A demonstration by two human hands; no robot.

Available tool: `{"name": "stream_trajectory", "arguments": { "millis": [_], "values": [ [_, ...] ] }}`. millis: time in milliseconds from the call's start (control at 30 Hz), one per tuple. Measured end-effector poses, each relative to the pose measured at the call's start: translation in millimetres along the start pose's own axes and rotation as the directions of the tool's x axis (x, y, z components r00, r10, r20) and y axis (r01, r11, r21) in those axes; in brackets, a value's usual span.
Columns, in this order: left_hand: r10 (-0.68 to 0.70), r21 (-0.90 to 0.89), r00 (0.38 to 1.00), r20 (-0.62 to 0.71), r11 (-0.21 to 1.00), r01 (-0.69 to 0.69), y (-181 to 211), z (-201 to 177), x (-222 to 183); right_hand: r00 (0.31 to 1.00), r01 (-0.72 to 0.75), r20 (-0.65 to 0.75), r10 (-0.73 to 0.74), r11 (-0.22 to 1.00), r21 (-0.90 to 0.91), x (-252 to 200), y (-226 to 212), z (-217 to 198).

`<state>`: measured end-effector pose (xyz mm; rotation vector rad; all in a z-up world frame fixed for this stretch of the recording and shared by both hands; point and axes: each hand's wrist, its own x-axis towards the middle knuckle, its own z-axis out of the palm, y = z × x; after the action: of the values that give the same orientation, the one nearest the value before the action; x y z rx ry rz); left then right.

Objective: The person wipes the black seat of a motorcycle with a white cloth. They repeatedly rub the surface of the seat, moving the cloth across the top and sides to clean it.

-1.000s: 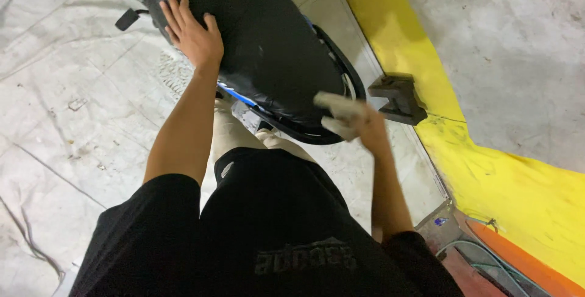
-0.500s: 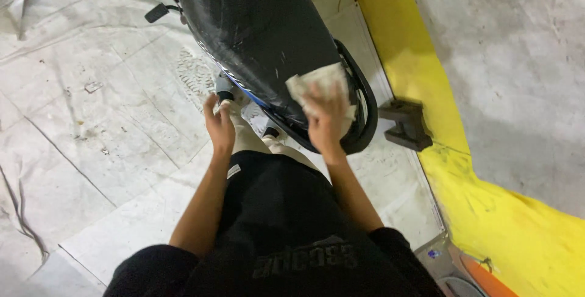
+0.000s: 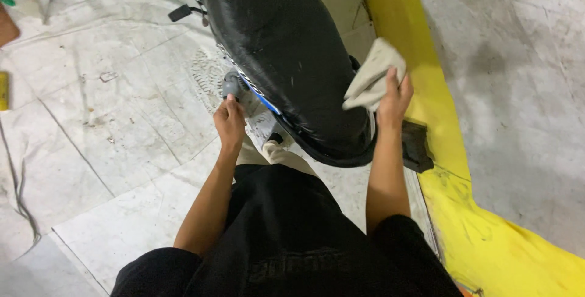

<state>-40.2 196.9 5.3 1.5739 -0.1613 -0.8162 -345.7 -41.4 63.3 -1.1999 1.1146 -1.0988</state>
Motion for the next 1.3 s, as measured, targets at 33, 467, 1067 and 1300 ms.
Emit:
{"name": "stream_trajectory", "arguments": {
  "millis": [33,467,1067,1300],
  "values": [
    [0.004,0.000,1.000,-0.007,1.000,-0.004,-0.8,-4.4,1.0,1.000,-0.001,0.007,0.001,1.000,0.004,5.0,-4.0,15.0],
    [0.112,-0.103,0.993,0.030,0.989,-0.108,35.5,-44.3,50.4,0.645,0.665,0.743,-0.176,0.608,-0.434,-76.9,36.4,223.5],
    [0.079,-0.058,0.995,0.061,0.996,-0.075,115.0,-61.8,173.2,0.739,0.674,0.567,-0.364,0.386,-0.630,-15.9,30.7,349.4],
    [0.071,-0.097,0.991,0.116,0.993,-0.060,133.0,-54.8,205.2,0.839,-0.085,0.496,0.224,0.954,-0.287,19.7,67.5,333.2]
  ]
}}
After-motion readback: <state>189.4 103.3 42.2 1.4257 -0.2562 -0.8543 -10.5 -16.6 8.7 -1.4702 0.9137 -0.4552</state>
